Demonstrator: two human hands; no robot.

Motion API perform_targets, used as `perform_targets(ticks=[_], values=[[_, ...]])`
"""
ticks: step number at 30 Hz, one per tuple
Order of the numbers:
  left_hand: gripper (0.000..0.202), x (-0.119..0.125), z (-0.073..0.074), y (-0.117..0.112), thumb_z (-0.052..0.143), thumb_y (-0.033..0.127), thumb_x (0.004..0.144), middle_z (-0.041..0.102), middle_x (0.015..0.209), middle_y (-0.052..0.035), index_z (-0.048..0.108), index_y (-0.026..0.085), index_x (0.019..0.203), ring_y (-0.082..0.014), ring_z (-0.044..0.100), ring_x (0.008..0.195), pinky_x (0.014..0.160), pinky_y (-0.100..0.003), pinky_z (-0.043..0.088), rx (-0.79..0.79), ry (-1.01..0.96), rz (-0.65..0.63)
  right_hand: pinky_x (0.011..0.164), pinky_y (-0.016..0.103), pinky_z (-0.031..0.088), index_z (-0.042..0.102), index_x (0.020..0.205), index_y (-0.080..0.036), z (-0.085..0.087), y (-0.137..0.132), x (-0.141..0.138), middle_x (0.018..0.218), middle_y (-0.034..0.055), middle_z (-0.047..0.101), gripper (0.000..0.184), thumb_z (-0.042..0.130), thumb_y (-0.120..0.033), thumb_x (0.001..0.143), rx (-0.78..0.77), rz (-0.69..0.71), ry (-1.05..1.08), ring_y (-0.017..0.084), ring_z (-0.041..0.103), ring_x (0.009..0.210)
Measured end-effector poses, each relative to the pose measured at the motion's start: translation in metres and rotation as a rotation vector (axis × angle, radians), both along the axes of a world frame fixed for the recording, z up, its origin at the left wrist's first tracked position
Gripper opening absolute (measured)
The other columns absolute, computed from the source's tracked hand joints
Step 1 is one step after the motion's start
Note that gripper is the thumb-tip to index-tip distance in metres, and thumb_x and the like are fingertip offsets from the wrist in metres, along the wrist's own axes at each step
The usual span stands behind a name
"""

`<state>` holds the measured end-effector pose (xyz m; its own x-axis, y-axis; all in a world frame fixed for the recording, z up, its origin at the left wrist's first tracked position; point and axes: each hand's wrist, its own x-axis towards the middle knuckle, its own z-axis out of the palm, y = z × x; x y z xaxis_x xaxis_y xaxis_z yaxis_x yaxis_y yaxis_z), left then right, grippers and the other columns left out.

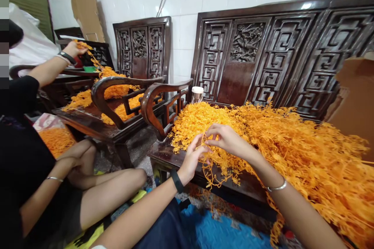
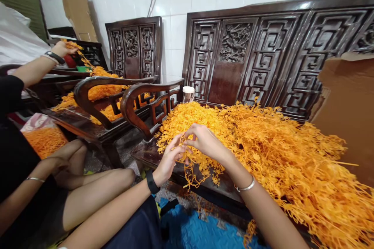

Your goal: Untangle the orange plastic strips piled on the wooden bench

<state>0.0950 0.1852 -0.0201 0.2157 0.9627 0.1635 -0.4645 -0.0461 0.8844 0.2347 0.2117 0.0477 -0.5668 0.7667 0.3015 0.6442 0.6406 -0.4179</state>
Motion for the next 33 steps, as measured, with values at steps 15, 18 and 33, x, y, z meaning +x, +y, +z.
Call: perform_targets(ticks=[15, 18, 33], values=[[0.02, -0.003, 0.001, 0.0, 0.055, 0.028, 0.074, 0.057, 0.065, -0.0024, 0.059, 0.013, 0.061, -0.0119, 0.051, 0.062, 0.059, -0.022, 0.039, 0.149, 0.2, 0.195, 0.061, 0.029, 0.044, 0.05, 0.07, -0.015, -0.001, 0.008, 0.006, 0.066, 0.003, 0.059, 0.018, 0.062, -0.027, 0.065, -0.453, -0.035, 0.327, 0.015, 0.056, 0.064], [0.006, -0.004, 0.002, 0.0, 0.055, 0.018, 0.068, 0.059, 0.066, -0.0015, 0.059, 0.014, 0.067, -0.0127, 0.055, 0.065, 0.069, -0.024, 0.04, 0.099, 0.088, 0.181, 0.058, 0.027, 0.042, 0.052, 0.07, -0.014, 0.001, 0.008, 0.006, 0.064, 0.0017, 0.057, 0.014, 0.06, -0.024, 0.064, -0.4, -0.093, 0.349, 0.013, 0.053, 0.06], [0.024, -0.003, -0.006, 0.006, 0.069, 0.029, 0.067, 0.061, 0.079, -0.0022, 0.062, 0.012, 0.082, -0.0091, 0.056, 0.067, 0.062, -0.021, 0.039, -0.188, -0.236, -0.114, 0.059, 0.026, 0.041, 0.06, 0.076, -0.014, 0.002, 0.003, 0.0, 0.067, 0.0023, 0.06, 0.018, 0.063, -0.03, 0.07, -0.5, 0.128, 0.278, 0.012, 0.053, 0.062]])
